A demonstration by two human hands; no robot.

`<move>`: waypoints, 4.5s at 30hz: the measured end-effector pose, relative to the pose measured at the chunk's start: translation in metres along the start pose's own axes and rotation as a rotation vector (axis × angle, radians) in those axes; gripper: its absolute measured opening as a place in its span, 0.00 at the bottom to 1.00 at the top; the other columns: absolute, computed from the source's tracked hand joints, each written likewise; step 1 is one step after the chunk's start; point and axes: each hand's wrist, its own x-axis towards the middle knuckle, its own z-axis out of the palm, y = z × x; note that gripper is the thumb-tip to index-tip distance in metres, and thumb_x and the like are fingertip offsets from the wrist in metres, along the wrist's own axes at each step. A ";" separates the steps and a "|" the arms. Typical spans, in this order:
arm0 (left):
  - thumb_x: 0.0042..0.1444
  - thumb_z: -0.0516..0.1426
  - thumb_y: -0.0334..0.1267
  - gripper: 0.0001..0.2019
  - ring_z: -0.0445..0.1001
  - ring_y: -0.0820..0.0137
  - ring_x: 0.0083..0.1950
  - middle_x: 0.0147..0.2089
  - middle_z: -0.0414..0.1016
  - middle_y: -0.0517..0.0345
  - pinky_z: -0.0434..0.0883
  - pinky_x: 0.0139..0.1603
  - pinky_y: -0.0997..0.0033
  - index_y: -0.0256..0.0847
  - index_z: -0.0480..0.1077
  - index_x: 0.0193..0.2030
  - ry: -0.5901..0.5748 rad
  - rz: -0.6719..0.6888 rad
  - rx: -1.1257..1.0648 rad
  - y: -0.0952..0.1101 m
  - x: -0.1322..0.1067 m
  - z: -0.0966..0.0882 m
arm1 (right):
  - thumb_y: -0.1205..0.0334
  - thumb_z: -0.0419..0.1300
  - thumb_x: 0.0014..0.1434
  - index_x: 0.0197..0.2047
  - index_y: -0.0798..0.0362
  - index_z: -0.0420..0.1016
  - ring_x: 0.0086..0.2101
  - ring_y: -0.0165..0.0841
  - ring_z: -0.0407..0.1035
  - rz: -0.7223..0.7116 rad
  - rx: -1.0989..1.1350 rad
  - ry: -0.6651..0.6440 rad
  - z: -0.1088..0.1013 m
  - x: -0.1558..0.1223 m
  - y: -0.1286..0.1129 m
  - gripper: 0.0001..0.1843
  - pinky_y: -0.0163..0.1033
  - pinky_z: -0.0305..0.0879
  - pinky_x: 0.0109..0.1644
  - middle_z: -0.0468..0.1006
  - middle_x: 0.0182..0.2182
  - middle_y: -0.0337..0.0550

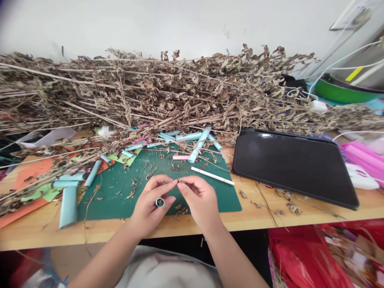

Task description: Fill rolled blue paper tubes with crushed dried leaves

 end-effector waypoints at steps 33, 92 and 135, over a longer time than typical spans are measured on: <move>0.49 0.47 0.27 0.07 0.64 0.73 0.26 0.22 0.66 0.61 0.57 0.26 0.77 0.39 0.62 0.25 -0.316 -0.089 0.252 -0.011 -0.003 0.006 | 0.73 0.54 0.52 0.35 0.53 0.66 0.32 0.28 0.64 -0.500 -0.761 -0.643 -0.020 0.006 -0.038 0.07 0.33 0.62 0.35 0.71 0.30 0.40; 0.54 0.49 0.36 0.11 0.60 0.79 0.23 0.21 0.64 0.63 0.57 0.25 0.81 0.37 0.62 0.23 -0.285 -0.254 -0.055 -0.002 0.002 0.004 | 0.69 0.53 0.52 0.45 0.48 0.61 0.41 0.36 0.62 -0.623 -0.445 -0.338 -0.031 -0.006 -0.015 0.16 0.45 0.65 0.41 0.65 0.39 0.47; 0.44 0.61 0.36 0.12 0.64 0.77 0.30 0.27 0.65 0.60 0.65 0.30 0.78 0.39 0.62 0.32 -0.041 0.028 -0.700 0.014 -0.015 -0.023 | 0.71 0.66 0.37 0.43 0.30 0.64 0.41 0.32 0.54 -1.166 -0.855 -0.271 -0.017 -0.013 -0.012 0.33 0.42 0.57 0.42 0.50 0.51 0.31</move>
